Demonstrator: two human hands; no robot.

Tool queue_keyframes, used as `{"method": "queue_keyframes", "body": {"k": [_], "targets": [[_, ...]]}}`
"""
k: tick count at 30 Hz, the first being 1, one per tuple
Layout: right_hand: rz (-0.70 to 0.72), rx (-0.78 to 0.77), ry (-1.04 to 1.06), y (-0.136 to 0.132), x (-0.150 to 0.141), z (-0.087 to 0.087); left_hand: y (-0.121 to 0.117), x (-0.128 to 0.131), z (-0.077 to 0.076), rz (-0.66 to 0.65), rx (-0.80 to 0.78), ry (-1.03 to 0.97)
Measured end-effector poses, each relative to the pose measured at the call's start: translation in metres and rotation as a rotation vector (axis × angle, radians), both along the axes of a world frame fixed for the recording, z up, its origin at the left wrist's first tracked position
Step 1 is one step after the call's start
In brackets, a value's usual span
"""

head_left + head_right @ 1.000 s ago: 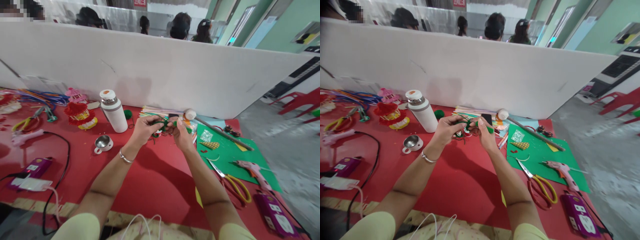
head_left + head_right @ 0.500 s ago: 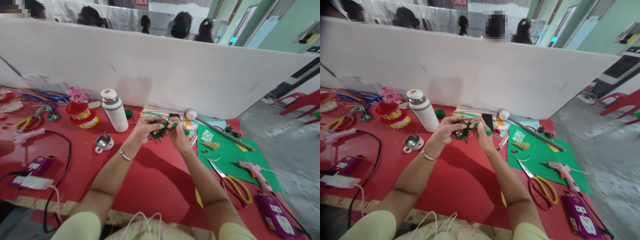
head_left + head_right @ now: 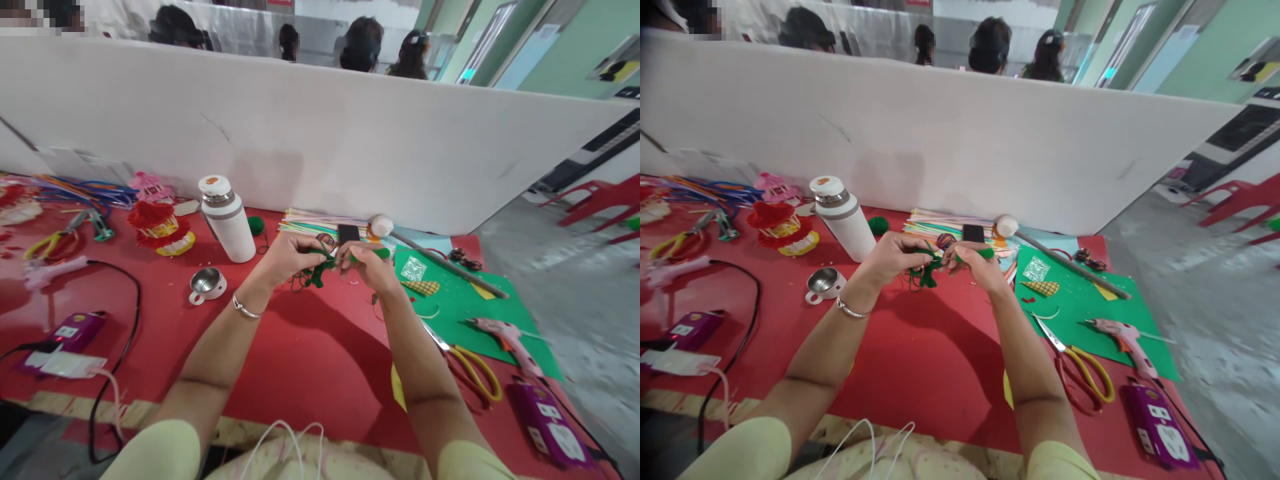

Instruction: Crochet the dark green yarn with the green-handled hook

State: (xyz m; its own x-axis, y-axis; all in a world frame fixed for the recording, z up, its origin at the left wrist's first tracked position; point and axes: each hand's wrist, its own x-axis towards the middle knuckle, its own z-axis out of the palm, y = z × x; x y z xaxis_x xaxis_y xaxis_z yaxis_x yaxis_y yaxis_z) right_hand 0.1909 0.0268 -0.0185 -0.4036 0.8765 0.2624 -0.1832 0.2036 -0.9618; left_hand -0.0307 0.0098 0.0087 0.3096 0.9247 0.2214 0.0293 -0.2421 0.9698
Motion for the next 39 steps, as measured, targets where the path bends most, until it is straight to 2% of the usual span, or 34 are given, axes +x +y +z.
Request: {"method": "queue_keyframes", "body": {"k": [3,7,10,12,15,18,21,24,27,30,34,36,39], "targets": [[-0.165,0.326,-0.176,-0.010,-0.002,0.006,-0.001,0.003,-0.001,0.139,0.178,0.082],[-0.377,0.862,-0.421,-0.017,-0.011,0.003,-0.002,0.007,-0.006,0.282,0.246,0.120],[-0.434,1.091,-0.590,-0.015,-0.016,-0.005,0.001,0.008,-0.011,0.376,0.215,0.062],[-0.462,1.187,-0.651,-0.013,-0.017,-0.009,0.003,0.008,-0.012,0.397,0.175,-0.007],[-0.466,1.172,-0.586,-0.012,-0.017,-0.010,0.005,0.007,-0.010,0.363,0.077,-0.107],[-0.473,1.001,-0.429,-0.013,-0.018,-0.006,0.002,0.007,-0.004,0.250,-0.120,-0.216],[-0.455,0.906,-0.405,-0.013,-0.019,-0.006,-0.001,0.009,0.001,0.193,-0.257,-0.311],[-0.455,1.002,-0.471,-0.013,-0.021,-0.013,-0.002,0.011,0.003,0.173,-0.292,-0.377],[-0.511,1.081,-0.533,-0.012,-0.022,-0.020,-0.002,0.010,0.005,0.106,-0.349,-0.429],[-0.487,1.109,-0.493,-0.010,-0.019,-0.021,-0.001,0.004,0.006,0.034,-0.402,-0.442],[-0.283,1.146,-0.431,-0.006,-0.009,-0.010,0.005,-0.008,0.004,-0.027,-0.383,-0.316],[-0.193,1.149,-0.467,-0.005,-0.006,-0.002,0.009,-0.014,0.002,-0.022,-0.302,-0.199],[-0.146,1.138,-0.582,-0.008,-0.005,0.006,0.013,-0.018,-0.003,-0.017,-0.149,-0.024]]}}
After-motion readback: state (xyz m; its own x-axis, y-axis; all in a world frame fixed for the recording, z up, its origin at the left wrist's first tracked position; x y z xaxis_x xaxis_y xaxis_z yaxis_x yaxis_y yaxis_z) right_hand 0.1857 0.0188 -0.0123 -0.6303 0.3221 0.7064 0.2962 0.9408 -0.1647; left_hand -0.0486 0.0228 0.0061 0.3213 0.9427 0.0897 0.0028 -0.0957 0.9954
